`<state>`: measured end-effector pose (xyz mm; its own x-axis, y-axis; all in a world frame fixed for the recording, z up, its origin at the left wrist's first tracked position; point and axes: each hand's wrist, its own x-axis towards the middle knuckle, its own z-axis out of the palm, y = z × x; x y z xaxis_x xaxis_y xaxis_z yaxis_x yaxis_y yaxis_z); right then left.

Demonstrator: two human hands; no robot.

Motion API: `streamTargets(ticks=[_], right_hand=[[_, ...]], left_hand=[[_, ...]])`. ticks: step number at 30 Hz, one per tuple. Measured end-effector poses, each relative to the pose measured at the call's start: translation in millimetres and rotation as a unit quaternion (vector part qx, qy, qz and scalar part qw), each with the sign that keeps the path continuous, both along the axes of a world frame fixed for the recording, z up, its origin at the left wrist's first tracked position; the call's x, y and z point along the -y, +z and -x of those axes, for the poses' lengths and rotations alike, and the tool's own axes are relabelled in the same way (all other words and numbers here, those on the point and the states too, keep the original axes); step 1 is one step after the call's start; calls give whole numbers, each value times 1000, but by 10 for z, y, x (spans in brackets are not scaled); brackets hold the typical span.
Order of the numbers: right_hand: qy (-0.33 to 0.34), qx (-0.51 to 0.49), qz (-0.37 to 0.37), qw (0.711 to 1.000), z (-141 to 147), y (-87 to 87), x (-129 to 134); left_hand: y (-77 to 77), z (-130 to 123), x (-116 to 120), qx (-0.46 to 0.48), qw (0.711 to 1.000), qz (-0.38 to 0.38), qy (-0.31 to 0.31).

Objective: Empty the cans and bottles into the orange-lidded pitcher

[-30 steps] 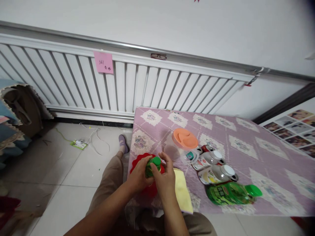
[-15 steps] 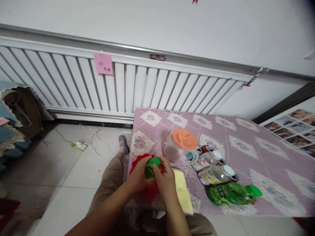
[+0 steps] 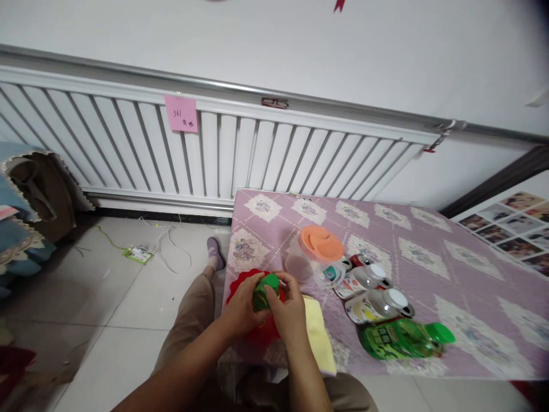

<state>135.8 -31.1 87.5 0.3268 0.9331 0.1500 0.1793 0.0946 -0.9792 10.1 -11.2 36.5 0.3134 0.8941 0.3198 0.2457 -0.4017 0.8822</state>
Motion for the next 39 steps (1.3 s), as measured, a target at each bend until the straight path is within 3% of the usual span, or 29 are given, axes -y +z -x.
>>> streamTargets(ticks=[4, 11, 19, 24, 29, 32, 39], right_hand=[[10, 27, -23, 999, -21, 8, 15], [-12, 8, 10, 1000, 5, 8, 0], [49, 73, -44, 995, -69, 49, -6], [100, 54, -32, 993, -120, 31, -9], [39, -33, -17, 999, -31, -5, -29], [27, -26, -4, 999, -5, -1, -33], [89, -7, -18, 996, -127, 98, -14]], left_hand=[[1, 2, -2, 2, 1000, 1, -2], [-15, 6, -3, 5, 1000, -8, -5], [-33, -6, -4, -5, 1000, -9, 4], [-17, -15, -1, -3, 1000, -8, 3], [-8, -14, -1, 2, 1000, -6, -3], [12, -12, -5, 5, 1000, -3, -2], [7, -19, 5, -11, 1000, 6, 9]])
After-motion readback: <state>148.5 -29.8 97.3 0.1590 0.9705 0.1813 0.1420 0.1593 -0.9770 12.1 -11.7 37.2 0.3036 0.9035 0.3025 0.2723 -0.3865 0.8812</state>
